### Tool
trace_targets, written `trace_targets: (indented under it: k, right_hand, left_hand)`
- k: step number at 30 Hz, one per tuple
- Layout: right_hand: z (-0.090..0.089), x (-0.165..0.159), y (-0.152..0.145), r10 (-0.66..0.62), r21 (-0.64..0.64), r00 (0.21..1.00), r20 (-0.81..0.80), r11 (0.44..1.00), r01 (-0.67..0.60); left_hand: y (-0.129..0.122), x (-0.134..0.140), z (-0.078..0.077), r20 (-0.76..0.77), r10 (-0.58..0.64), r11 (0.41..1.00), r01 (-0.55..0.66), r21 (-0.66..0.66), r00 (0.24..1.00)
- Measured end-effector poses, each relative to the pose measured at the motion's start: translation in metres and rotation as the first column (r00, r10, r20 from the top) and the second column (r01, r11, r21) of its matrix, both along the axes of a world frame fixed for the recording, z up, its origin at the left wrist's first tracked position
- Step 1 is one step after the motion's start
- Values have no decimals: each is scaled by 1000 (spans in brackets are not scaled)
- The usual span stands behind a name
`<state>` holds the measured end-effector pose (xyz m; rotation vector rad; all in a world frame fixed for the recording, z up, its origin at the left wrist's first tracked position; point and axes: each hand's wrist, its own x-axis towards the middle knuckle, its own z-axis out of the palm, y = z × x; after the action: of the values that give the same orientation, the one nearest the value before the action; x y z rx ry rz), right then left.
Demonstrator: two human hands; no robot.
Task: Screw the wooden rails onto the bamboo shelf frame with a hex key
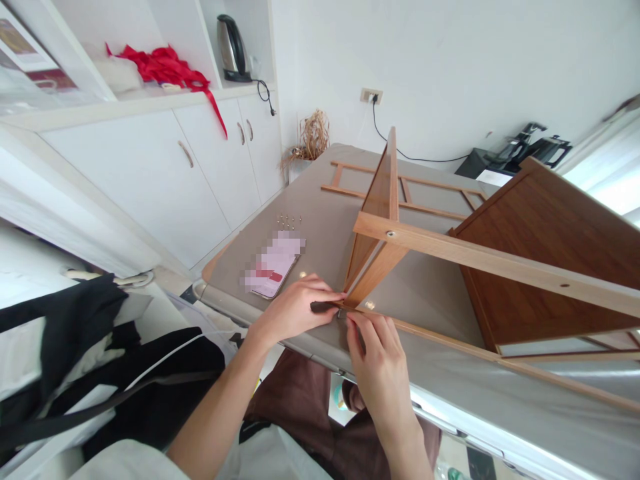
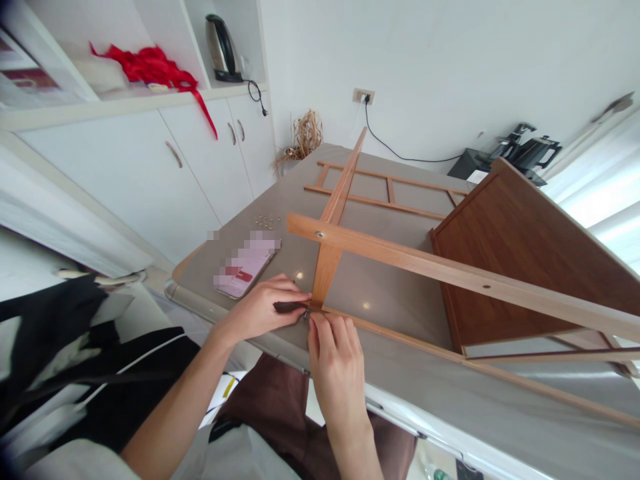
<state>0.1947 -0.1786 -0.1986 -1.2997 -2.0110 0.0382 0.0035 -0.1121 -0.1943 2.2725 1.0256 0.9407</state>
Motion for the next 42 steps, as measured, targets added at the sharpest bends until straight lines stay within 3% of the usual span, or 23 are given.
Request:
trace_targets:
  k: [9, 20, 42]
  right_hand:
    - [-8, 6, -5, -125, -15, 991, 55, 992, 126]
    - [-10, 17, -3, -21, -128, 1000, -17, 992, 19]
    - [-5, 20, -5, 61, -124, 997, -55, 990, -67]
  left_hand:
    - [-1, 1, 2, -2, 12, 1000, -12, 2, 1000]
    - [-1, 1, 2, -4, 15, 1000, -15, 5, 1000]
    - [0, 1, 1, 2, 6, 1000, -6, 19, 1000]
